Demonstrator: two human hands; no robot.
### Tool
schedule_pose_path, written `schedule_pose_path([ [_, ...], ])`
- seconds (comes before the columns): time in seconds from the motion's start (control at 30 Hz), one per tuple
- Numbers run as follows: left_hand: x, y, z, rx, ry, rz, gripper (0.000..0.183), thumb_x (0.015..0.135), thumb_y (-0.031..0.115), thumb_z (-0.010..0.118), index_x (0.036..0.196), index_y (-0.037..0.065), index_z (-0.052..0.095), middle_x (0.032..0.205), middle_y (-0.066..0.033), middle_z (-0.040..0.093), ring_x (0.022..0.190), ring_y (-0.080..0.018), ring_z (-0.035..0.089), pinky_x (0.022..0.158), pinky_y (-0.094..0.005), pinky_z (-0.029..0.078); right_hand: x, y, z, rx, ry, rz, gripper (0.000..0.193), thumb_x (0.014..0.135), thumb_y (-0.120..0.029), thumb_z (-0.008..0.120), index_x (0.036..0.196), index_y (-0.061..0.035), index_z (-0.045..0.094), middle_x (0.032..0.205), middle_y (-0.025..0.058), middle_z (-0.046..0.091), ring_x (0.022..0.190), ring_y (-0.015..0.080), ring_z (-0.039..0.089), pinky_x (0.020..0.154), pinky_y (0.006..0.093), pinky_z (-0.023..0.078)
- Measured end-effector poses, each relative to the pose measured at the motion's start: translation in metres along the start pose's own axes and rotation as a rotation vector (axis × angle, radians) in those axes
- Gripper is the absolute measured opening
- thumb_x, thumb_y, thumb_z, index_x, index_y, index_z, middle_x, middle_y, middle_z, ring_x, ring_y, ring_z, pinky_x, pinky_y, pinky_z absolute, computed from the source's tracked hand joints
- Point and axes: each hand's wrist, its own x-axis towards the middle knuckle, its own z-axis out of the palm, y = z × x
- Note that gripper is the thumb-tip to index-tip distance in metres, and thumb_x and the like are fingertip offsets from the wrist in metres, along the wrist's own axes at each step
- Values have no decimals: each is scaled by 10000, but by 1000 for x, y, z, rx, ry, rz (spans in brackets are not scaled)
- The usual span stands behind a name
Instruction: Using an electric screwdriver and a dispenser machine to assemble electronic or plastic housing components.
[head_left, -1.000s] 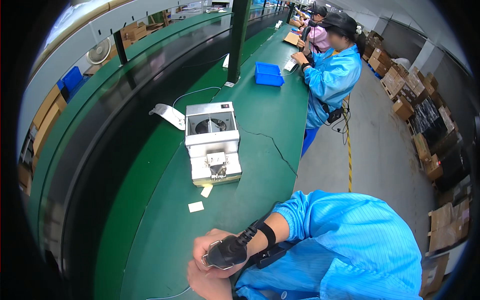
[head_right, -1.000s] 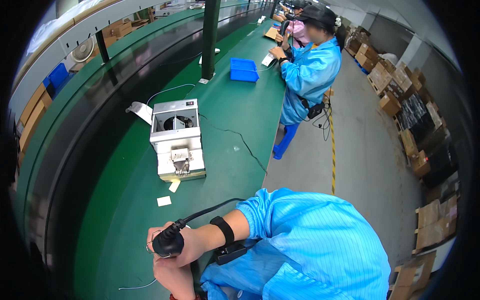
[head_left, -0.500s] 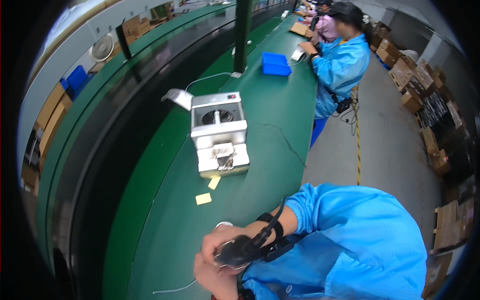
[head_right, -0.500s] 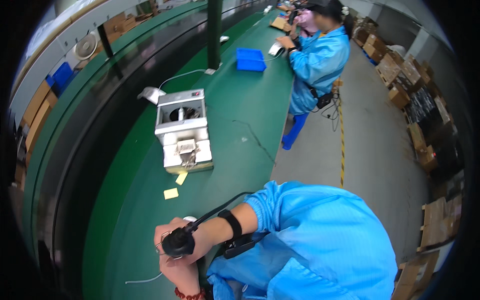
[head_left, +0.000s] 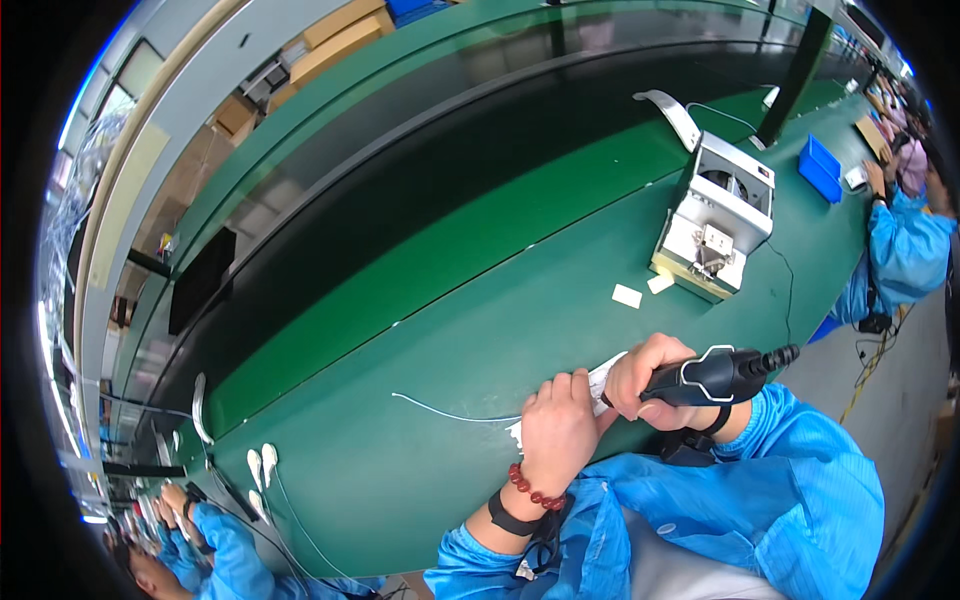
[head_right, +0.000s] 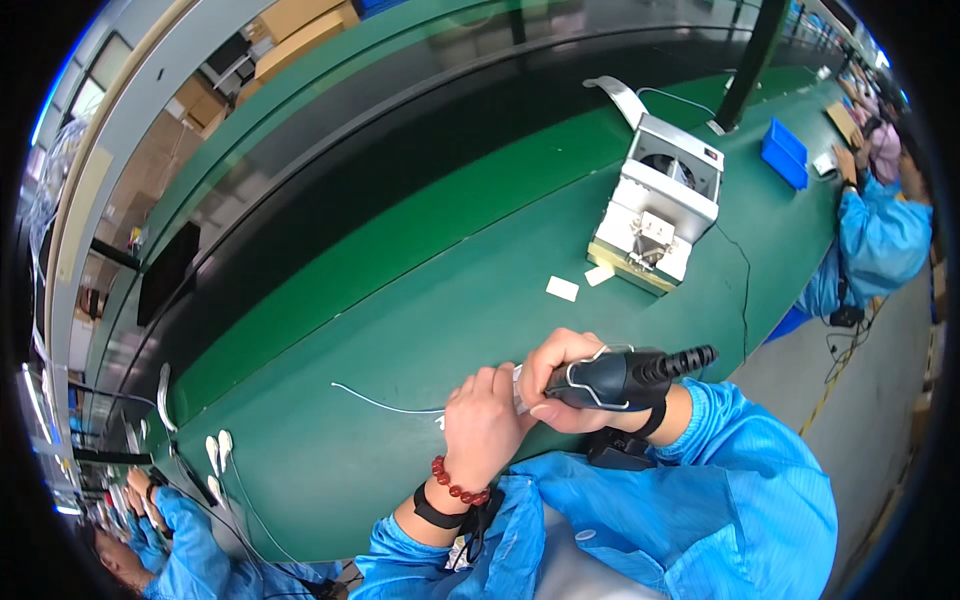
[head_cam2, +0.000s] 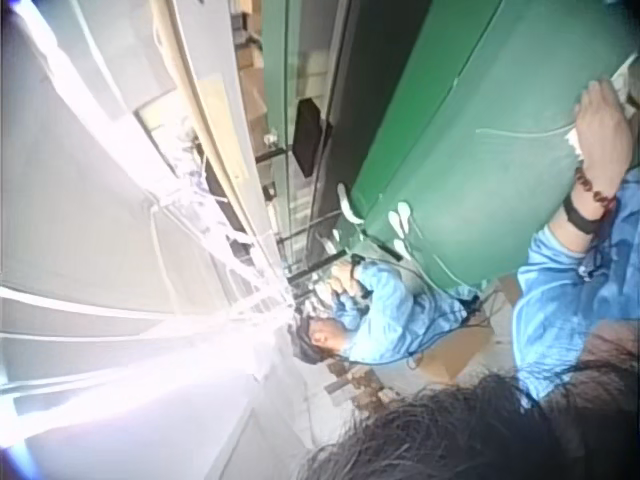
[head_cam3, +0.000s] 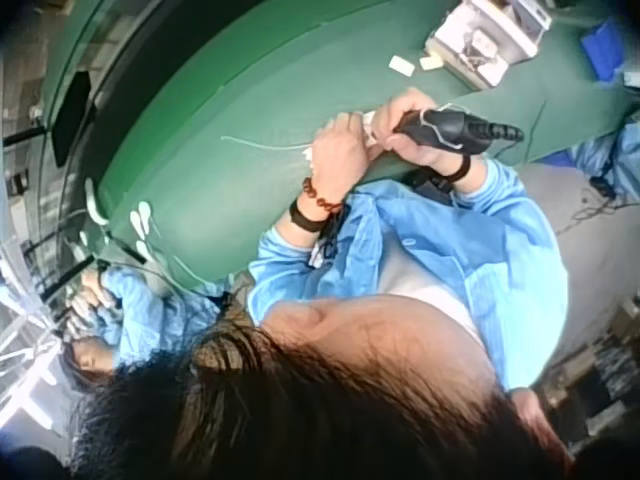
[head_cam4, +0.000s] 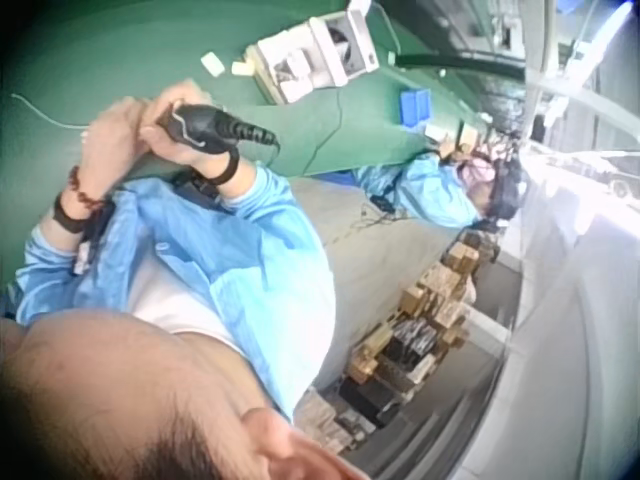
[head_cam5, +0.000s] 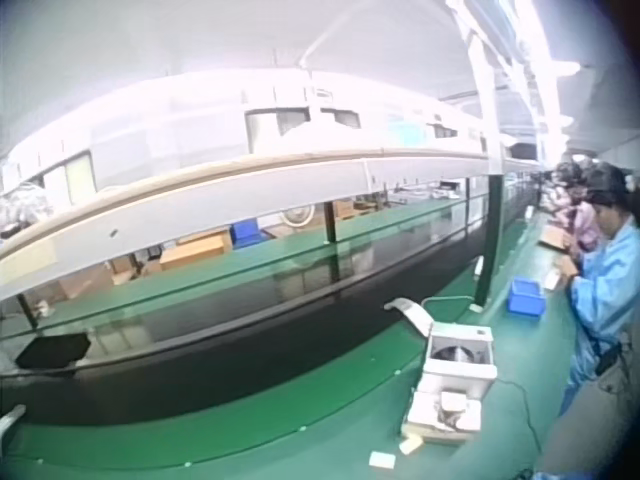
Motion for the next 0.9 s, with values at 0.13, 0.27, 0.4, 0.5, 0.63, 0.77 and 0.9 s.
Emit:
schedule_pose_path([
  [0.13, -1, 0, -1, 5, 18, -8, 495, 661, 245, 808, 1063, 27, 618, 850, -89, 594, 774, -282, 630, 668, -411, 499, 0, 0, 3, -25, -51, -12, 258, 868, -99, 719, 967, -34, 489, 734, 59, 613, 655, 154, 620, 594, 291, 514],
  [0.27, -1, -1, 1, -25, 35, 24, 429, 690, 212, 776, 1046, 33, 618, 838, -91, 588, 766, -286, 625, 662, -413, 496, 0, -5, 8, -88, 25, -6, 255, 865, -107, 728, 973, -35, 508, 726, 45, 612, 669, 138, 622, 600, 287, 512],
  [0.4, 0, -5, 6, -24, 96, 20, 335, 697, 171, 750, 983, 47, 626, 815, -98, 585, 742, -291, 617, 648, -409, 494, 8, -16, 3, -180, 6, 152, 196, 805, -154, 781, 847, -78, 605, 754, 10, 626, 677, 138, 616, 609, 292, 496],
  [0.5, 3, -1, 1, -54, 81, 30, 397, 678, 235, 806, 975, 39, 630, 818, -101, 596, 735, -296, 620, 637, -403, 494, 15, -14, 1, -1, 48, -8, 275, 923, -199, 686, 1007, -58, 465, 694, 72, 561, 596, 179, 550, 562, 335, 465],
  [0.63, 3, -1, 1, 43, 54, 18, 572, 715, 440, 805, 1043, 11, 617, 845, -94, 586, 754, -282, 616, 647, -393, 490, 40, -24, -12, 186, 155, -158, 325, 956, -337, 638, 1004, -76, 450, 660, 53, 546, 511, 168, 518, 509, 335, 442],
  [0.77, 6, 1, 3, 53, 41, 10, 617, 689, 440, 827, 1064, -5, 623, 856, -105, 595, 769, -296, 615, 656, -400, 495, 42, -17, -23, 223, 190, -137, 179, 934, -95, 597, 1029, -25, 462, 657, 95, 556, 544, 166, 535, 550, 340, 476],
  [0.9, 6, 0, 6, 61, 8, -20, 650, 666, 435, 846, 1081, -14, 623, 848, -114, 591, 771, -310, 609, 652, -409, 493, 44, 13, -37, 125, 414, -105, 220, 970, -215, 591, 1058, -55, 469, 688, 92, 555, 601, 195, 562, 604, 384, 473],
])
